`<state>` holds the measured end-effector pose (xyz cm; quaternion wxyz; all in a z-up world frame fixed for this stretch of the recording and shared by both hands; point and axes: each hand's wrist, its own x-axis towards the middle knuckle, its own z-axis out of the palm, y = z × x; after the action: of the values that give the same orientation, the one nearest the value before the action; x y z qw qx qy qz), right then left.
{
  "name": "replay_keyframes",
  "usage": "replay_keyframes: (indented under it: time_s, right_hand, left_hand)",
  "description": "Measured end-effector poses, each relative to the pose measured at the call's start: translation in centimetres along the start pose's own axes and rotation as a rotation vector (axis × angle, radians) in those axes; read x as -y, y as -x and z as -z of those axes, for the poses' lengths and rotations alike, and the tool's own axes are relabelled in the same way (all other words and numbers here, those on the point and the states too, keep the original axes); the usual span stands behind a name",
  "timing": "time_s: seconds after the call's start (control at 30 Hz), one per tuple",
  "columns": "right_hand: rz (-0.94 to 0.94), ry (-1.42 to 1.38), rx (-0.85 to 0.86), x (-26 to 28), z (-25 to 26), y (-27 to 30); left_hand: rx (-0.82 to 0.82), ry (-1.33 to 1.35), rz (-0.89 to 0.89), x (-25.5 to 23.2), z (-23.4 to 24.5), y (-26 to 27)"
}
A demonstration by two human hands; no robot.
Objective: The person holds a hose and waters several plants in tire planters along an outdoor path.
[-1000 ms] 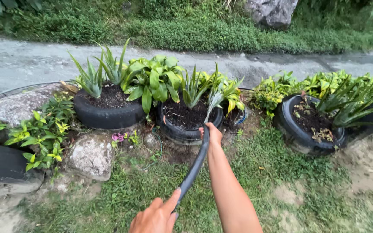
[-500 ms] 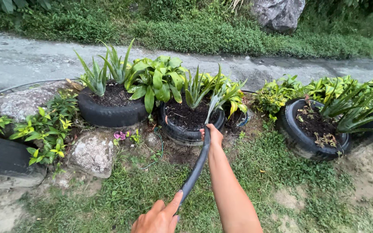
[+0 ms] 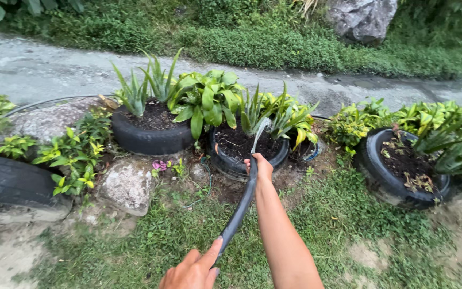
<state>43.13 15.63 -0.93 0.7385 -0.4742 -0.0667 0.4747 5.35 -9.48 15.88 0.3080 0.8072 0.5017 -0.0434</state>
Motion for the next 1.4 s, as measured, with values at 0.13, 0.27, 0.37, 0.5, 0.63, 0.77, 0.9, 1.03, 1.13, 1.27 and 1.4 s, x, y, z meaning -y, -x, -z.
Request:
replay_keyframes:
  time_s: [0.13, 0.27, 0.37, 0.5, 0.63, 0.77, 0.9, 1.03, 1.13, 1.27, 1.4]
  right_hand:
    - [-0.003, 0.012, 0.017, -1.0, -1.2, -0.5]
    - [-0.026, 0.033, 0.039, -1.9, -2.2, -0.7]
    - [-0.036, 0.031, 0.057, -2.3, -2.9, -0.5]
    - [-0.045, 0.03, 0.081, -2.7, -3.7, -0.3]
    - [-0.023, 0.049, 0.065, -2.9, -4.3, 0.1]
    - [-0.024, 0.069, 0.076, -2.6, -3.8, -0.3]
    - [-0.04, 0.047, 0.072, -2.3, -3.4, -0.4]
    - [-0.006, 0.067, -0.007, -1.7, -3.6, 1.0]
    - [-0.014, 0.055, -0.003, -1.2, -3.7, 1.6]
    - [-0.017, 0.056, -0.019, -1.2, -3.7, 1.6]
    - [-0.013, 0.052, -0.012, -1.2, -3.9, 1.1]
  left_hand:
    - [-0.008, 0.033, 0.024, 0.4, 0.2, 0.4]
    - [-0.019, 0.033, 0.025, 1.0, 0.2, 0.4]
    - [-0.019, 0.026, 0.05, 1.4, 0.2, 0.5]
    - [-0.043, 0.041, 0.051, 2.0, 0.2, 0.6]
    - [-0.047, 0.031, 0.067, 2.3, 0.2, 0.5]
    - [-0.049, 0.051, 0.031, 2.3, 0.4, 0.4]
    - [-0.041, 0.033, 0.035, 2.1, 0.6, 0.5]
    - [-0.002, 0.046, 0.019, 2.2, 0.8, 0.1]
    - [-0.01, 0.041, 0.004, 2.3, 0.9, 0.0]
    - [-0.023, 0.038, -0.002, 2.4, 1.0, -0.1]
    - [-0.008, 0.037, 0.005, 2.4, 1.1, -0.1]
